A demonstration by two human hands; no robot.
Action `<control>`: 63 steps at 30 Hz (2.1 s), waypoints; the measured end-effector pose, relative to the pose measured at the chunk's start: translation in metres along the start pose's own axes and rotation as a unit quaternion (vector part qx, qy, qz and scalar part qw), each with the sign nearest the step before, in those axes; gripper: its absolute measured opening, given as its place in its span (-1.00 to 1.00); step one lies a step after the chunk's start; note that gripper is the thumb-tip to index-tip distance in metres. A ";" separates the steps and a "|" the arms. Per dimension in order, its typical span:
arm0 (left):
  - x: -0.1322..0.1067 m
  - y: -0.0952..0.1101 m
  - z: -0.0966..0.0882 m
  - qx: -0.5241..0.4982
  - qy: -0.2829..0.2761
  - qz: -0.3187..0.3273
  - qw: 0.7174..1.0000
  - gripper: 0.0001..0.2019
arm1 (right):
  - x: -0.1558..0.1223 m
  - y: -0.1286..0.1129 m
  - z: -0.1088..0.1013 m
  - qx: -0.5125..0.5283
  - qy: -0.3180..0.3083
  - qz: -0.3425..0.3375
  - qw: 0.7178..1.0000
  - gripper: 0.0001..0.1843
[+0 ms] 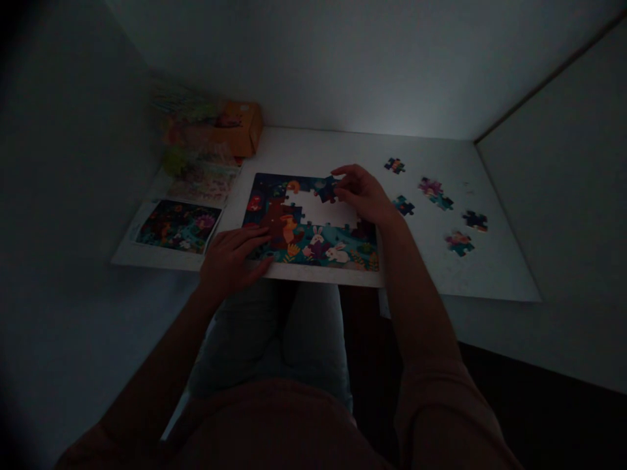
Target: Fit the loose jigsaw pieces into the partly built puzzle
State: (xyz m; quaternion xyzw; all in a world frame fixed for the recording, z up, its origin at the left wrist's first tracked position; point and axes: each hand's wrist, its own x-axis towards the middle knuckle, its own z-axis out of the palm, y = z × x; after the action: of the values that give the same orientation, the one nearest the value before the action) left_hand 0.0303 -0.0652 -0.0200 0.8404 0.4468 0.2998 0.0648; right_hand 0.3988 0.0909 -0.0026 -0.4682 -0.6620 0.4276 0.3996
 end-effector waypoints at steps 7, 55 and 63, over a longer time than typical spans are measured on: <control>-0.001 -0.001 0.002 -0.002 -0.003 -0.008 1.000 -0.52 | 0.001 0.001 0.004 0.007 0.003 -0.020 1.000 -0.40; 0.008 0.015 -0.019 0.057 -0.106 -0.057 0.991 -0.60 | 0.005 0.012 0.004 0.052 -0.037 -0.058 0.996 -0.43; 0.007 0.014 -0.019 0.057 -0.113 -0.060 0.990 -0.58 | 0.009 0.013 0.006 0.078 -0.034 -0.049 0.995 -0.33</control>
State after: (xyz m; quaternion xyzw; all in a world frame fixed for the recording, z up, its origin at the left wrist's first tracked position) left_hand 0.0328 -0.0707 0.0040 0.8428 0.5025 0.1729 0.0850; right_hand 0.3951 0.1006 -0.0157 -0.3875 -0.6622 0.4736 0.4324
